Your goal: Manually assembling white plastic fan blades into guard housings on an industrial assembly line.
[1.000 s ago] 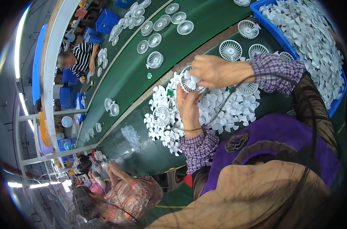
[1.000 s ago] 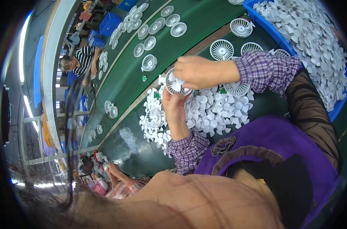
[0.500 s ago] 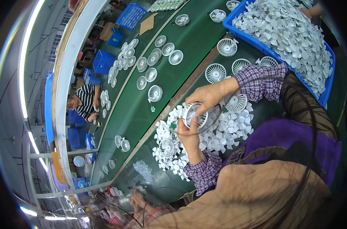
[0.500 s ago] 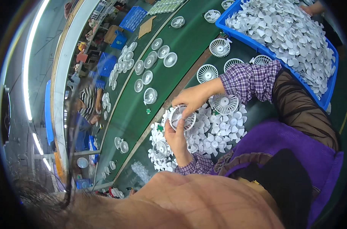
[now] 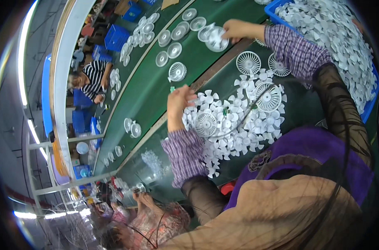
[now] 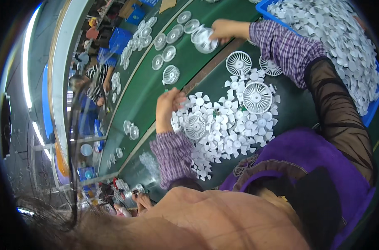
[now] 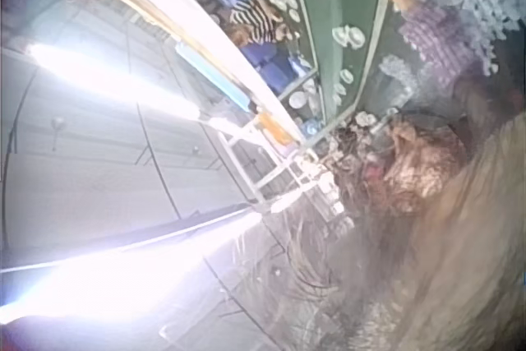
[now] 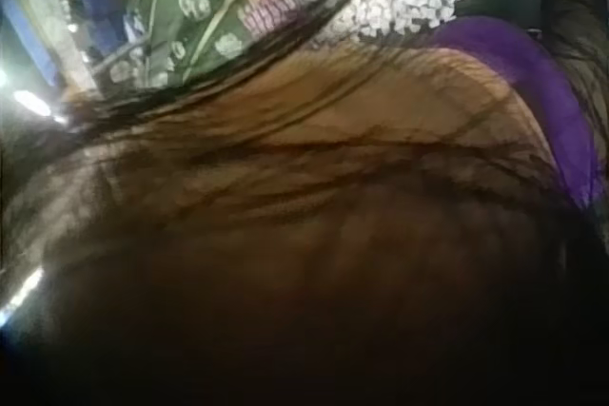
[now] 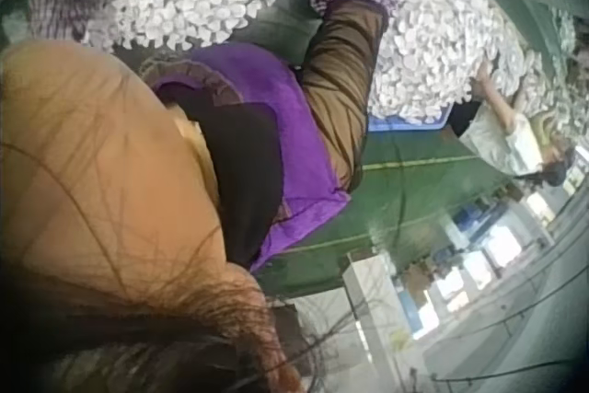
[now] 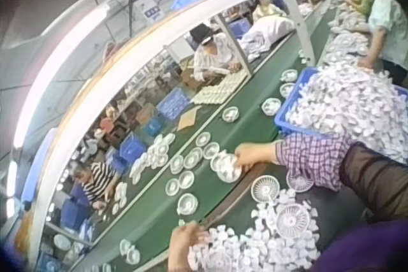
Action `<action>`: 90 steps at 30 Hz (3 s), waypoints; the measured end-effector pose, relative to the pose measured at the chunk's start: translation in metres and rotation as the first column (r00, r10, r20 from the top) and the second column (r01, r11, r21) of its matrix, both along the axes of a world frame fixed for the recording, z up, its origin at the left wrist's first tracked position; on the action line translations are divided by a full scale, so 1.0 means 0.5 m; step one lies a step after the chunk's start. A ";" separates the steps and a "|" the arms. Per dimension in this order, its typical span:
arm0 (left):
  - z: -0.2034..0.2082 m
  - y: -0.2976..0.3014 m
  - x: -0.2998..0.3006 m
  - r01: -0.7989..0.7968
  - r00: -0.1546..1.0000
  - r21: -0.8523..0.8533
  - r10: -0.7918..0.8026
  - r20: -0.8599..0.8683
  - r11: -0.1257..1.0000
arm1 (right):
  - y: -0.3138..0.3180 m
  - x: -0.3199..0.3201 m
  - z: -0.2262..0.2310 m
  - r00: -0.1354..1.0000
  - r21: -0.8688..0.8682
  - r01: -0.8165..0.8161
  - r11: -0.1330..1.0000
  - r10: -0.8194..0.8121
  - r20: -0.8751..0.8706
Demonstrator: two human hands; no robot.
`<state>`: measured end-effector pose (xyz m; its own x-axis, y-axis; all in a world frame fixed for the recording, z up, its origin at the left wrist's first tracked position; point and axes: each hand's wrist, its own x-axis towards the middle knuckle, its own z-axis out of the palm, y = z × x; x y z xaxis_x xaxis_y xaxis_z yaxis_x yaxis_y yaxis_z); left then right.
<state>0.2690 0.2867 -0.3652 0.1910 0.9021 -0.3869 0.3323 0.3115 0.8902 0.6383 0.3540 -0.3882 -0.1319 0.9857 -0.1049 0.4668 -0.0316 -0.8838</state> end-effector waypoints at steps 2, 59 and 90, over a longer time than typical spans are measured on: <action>-0.012 0.066 -0.006 -0.067 0.993 -0.104 0.057 -0.103 0.992 | 0.031 0.046 -0.026 0.894 0.192 0.110 0.975 -0.181 0.409; -0.020 -0.291 0.041 -0.386 0.652 -0.023 0.290 0.701 0.922 | -0.232 -0.209 -0.040 0.473 0.087 -0.702 0.707 0.371 0.799; -0.028 -0.322 0.089 -0.250 0.952 0.386 0.153 0.264 0.888 | -0.360 -0.249 0.109 0.904 0.619 -0.381 0.687 0.418 0.093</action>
<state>0.3137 0.1259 -0.3791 0.0241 0.9981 0.0568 0.0831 -0.0586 0.9948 0.5137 0.1738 -0.3334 -0.5156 0.6843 0.5156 0.2620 0.6989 -0.6655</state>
